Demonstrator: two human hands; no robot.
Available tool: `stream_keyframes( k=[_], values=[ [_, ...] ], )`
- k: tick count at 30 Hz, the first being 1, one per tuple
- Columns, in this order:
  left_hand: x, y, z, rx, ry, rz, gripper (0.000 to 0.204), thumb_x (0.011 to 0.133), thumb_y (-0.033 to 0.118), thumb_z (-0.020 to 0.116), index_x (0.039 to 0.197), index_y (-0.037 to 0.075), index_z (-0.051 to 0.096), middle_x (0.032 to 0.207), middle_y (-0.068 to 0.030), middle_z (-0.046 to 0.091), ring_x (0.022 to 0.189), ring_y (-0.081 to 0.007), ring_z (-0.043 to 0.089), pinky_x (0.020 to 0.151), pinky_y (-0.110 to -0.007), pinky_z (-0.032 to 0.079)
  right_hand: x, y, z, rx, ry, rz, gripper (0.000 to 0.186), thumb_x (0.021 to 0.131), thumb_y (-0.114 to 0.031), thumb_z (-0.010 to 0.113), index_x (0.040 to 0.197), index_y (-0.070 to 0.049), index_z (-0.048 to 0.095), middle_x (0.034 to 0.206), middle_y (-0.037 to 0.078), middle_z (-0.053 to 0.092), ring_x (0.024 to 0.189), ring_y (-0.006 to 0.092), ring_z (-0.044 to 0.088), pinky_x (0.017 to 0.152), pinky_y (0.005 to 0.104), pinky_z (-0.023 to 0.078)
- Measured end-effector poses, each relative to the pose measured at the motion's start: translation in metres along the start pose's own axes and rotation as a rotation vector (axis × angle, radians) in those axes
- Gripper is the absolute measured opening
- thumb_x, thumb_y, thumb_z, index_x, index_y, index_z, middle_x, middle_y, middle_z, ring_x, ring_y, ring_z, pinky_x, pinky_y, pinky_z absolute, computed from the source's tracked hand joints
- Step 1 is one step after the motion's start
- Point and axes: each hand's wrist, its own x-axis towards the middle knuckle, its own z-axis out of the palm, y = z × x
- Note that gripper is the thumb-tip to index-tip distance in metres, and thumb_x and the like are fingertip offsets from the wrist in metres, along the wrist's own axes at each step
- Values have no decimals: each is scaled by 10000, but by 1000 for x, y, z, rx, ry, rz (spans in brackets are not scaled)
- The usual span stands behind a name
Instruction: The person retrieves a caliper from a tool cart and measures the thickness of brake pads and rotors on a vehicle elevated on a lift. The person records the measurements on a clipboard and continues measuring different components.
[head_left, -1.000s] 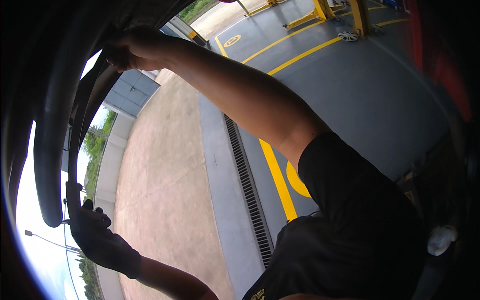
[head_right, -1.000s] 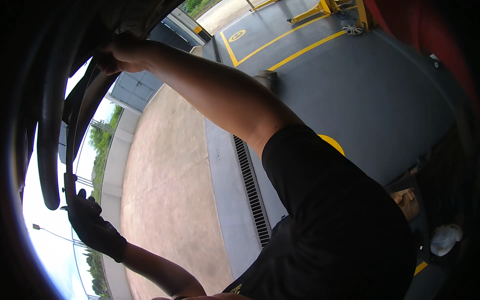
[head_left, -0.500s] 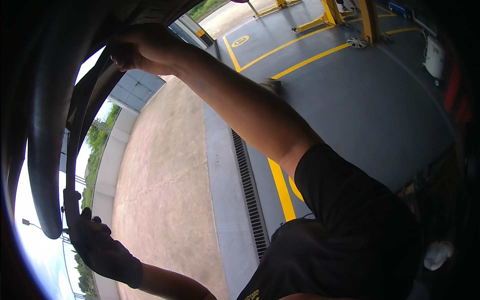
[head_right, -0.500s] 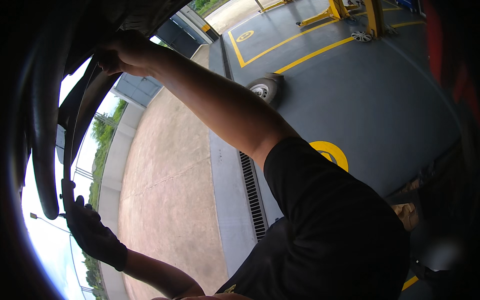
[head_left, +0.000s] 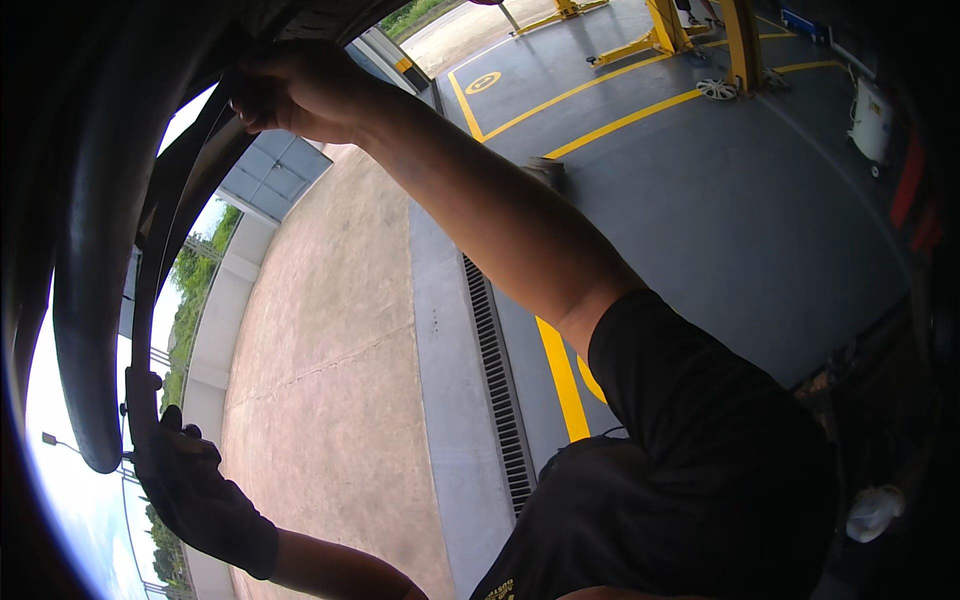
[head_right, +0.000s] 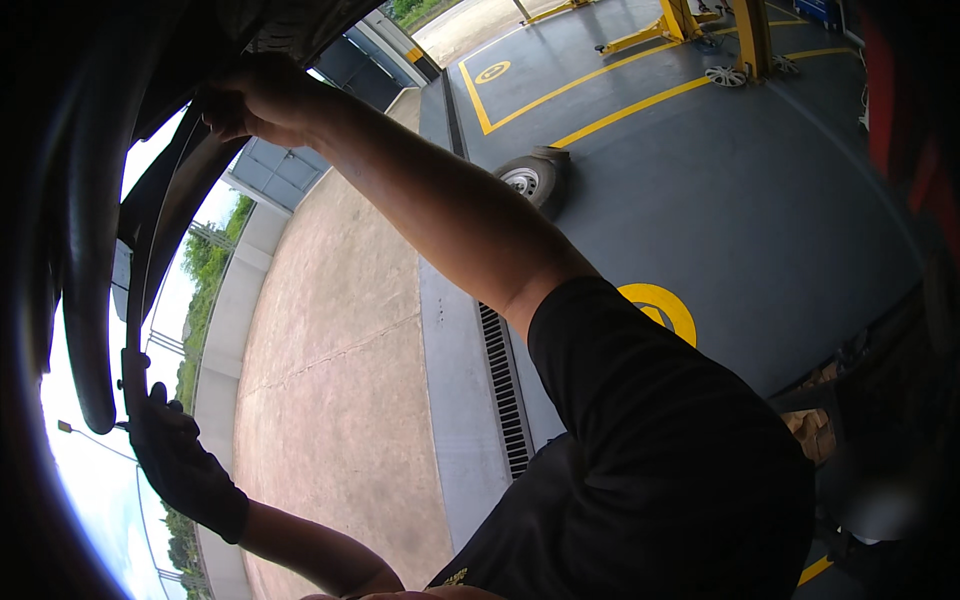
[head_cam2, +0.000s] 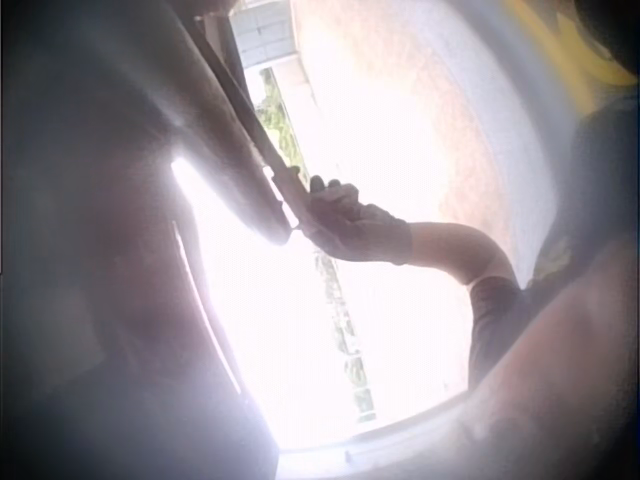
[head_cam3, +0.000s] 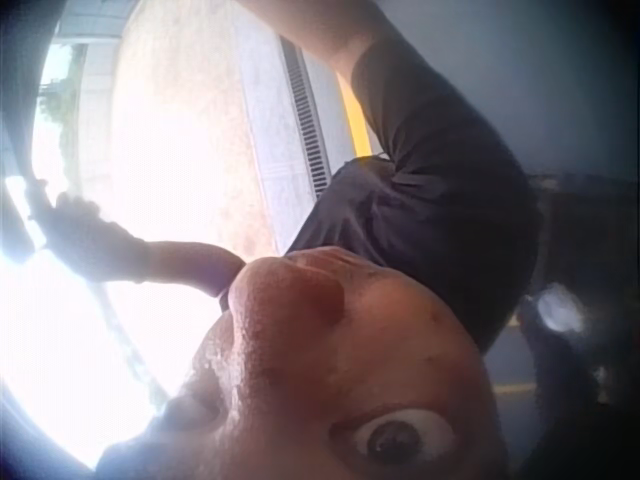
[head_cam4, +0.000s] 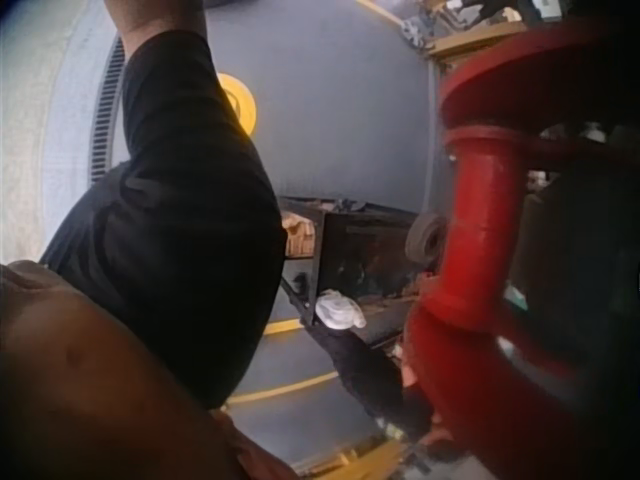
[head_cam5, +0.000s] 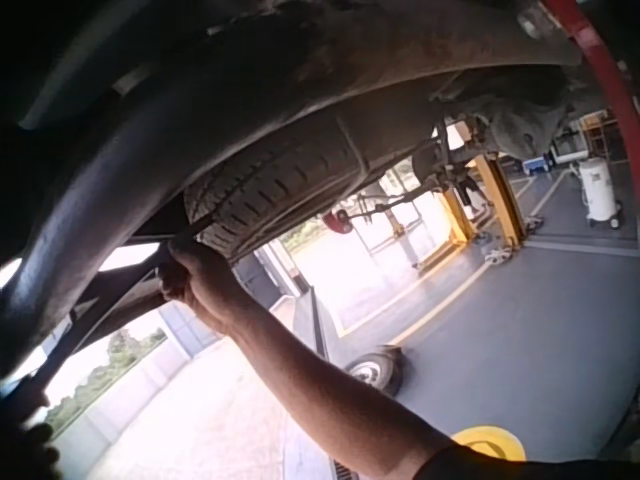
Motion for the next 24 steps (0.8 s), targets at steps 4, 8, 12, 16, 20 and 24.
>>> stream_keyframes(
  k=[4, 8, 12, 16, 20, 24],
  values=[
    [-10, -7, 3, -428, 37, -394, 400, 1104, 247, 458, 1380, -1, 606, 1248, -159, 711, 949, -164, 712, 743, -223, 528, 0, -2, -1, 9, -22, 18, 210, 1037, -192, 585, 981, -25, 701, 815, 107, 728, 723, 169, 738, 696, 331, 625],
    [-55, -10, 13, -888, -51, -617, 504, 1104, 341, 445, 1349, -82, 570, 1141, -178, 693, 984, -168, 677, 783, -257, 546, -27, 3, -2, -95, -52, 98, 256, 1060, -242, 548, 984, -41, 687, 802, 90, 707, 701, 155, 696, 702, 317, 585],
    [-147, -21, 25, -1193, -382, -824, 439, 1070, 267, 542, 1379, -46, 537, 1182, -215, 674, 1047, -237, 673, 825, -322, 573, -104, 15, 17, -281, 4, 316, 256, 1072, -254, 529, 1047, -32, 653, 818, 75, 679, 724, 139, 653, 720, 303, 538],
    [-210, -35, 37, -1438, -705, -1126, 319, 1047, 233, 586, 1249, -14, 581, 1160, -245, 696, 904, -272, 724, 733, -355, 594, -168, 51, 4, -363, 52, 549, 238, 1082, -222, 487, 1032, -23, 608, 824, 97, 677, 713, 148, 677, 683, 296, 575],
    [-225, -79, 38, -1341, -669, -1017, 343, 1025, 260, 626, 1163, -53, 600, 1067, -233, 717, 838, -262, 731, 674, -320, 568, -180, 88, 23, -324, 186, 583, 236, 1067, -223, 501, 1082, -15, 612, 830, 74, 666, 724, 136, 652, 676, 294, 550],
    [-220, -146, 34, -1213, -466, -1059, 282, 1010, 213, 630, 1120, -46, 616, 950, -183, 709, 854, -250, 714, 696, -336, 576, -175, 137, 60, -255, 303, 524, 218, 1062, -201, 505, 1068, -1, 591, 810, 93, 657, 692, 152, 650, 631, 294, 545]
  ],
)
